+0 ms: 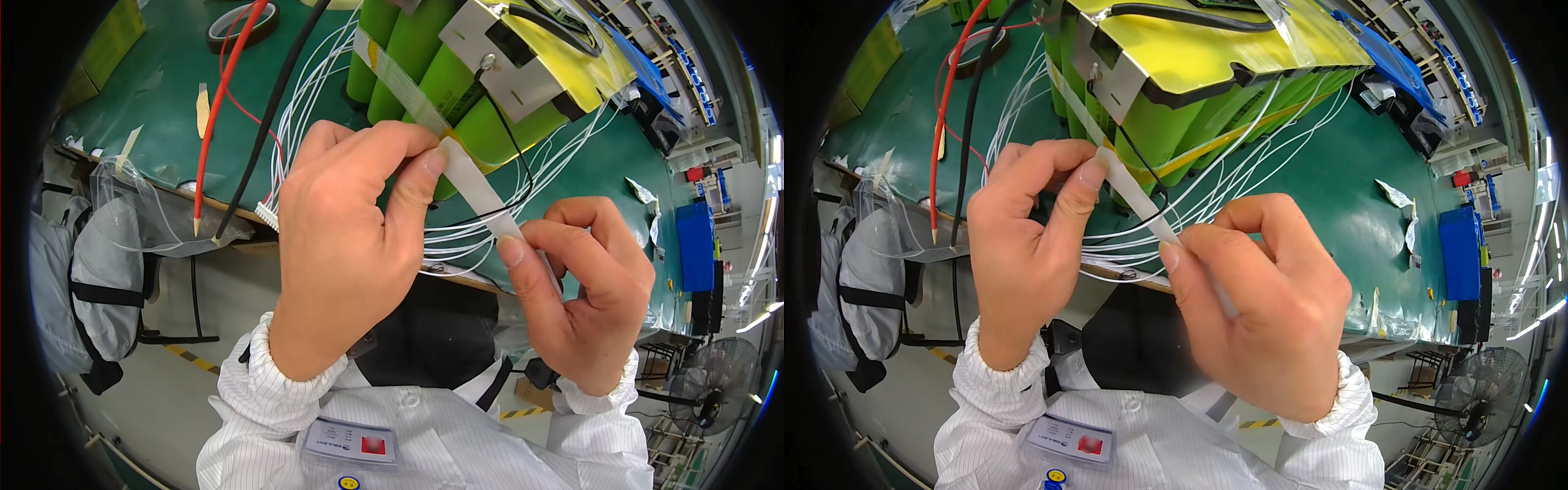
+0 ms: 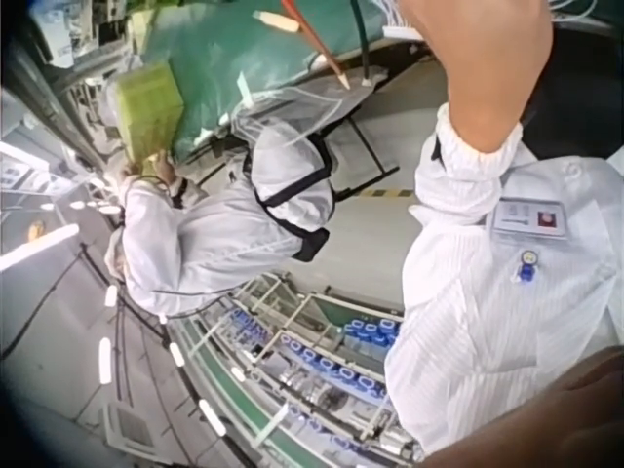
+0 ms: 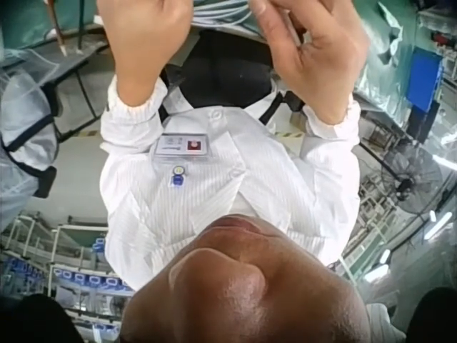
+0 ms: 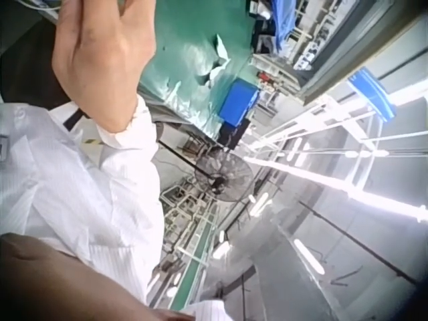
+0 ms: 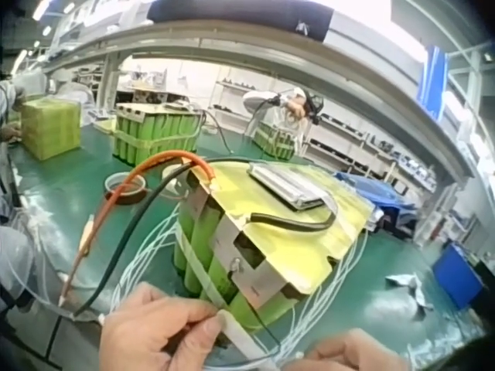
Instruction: Assemble large battery packs by securing components with tape and organizing wires.
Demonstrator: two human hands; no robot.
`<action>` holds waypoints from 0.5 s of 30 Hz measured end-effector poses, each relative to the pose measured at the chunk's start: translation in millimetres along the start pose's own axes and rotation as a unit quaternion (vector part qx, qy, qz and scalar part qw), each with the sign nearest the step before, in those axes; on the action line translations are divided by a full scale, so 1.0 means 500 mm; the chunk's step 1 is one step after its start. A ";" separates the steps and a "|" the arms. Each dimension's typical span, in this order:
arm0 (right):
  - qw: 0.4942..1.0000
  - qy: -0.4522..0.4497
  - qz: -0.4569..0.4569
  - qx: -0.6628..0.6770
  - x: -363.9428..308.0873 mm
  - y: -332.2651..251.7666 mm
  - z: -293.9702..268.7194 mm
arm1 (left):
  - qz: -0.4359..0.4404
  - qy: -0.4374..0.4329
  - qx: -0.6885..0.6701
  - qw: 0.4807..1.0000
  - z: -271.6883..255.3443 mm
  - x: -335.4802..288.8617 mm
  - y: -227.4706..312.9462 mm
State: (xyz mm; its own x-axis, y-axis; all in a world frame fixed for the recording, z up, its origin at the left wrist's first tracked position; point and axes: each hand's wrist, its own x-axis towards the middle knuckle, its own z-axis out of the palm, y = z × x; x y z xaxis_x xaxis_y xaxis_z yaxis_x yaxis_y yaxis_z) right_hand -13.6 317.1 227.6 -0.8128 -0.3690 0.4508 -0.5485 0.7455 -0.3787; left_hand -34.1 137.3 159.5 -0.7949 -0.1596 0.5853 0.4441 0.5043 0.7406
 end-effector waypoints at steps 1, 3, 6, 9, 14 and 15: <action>1.000 0.001 -0.002 -0.001 0.000 0.001 0.000 | -0.001 -0.001 0.000 1.000 0.000 0.000 0.000; 1.000 0.001 -0.005 -0.002 0.001 0.000 -0.002 | -0.004 -0.003 0.001 1.000 0.001 0.001 0.001; 1.000 -0.003 0.004 -0.002 0.001 -0.003 -0.004 | -0.009 -0.001 -0.008 1.000 0.003 -0.002 -0.002; 1.000 -0.005 0.005 -0.006 0.002 -0.004 -0.007 | -0.016 -0.002 -0.012 1.000 0.001 -0.003 0.001; 1.000 -0.006 -0.008 -0.005 0.001 0.001 -0.005 | -0.036 -0.007 -0.020 0.999 0.003 -0.006 0.002; 1.000 -0.007 -0.008 -0.005 0.000 0.001 -0.005 | -0.043 -0.009 -0.023 0.999 0.003 -0.007 0.001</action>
State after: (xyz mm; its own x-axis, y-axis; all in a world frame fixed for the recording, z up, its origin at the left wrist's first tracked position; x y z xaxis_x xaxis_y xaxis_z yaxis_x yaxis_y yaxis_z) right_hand -13.6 318.9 229.6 -0.8068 -0.3883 0.4454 -0.5592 0.7453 -0.3630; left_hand -31.8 139.4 157.5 -0.8378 -0.1855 0.5135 0.3921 0.4500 0.8024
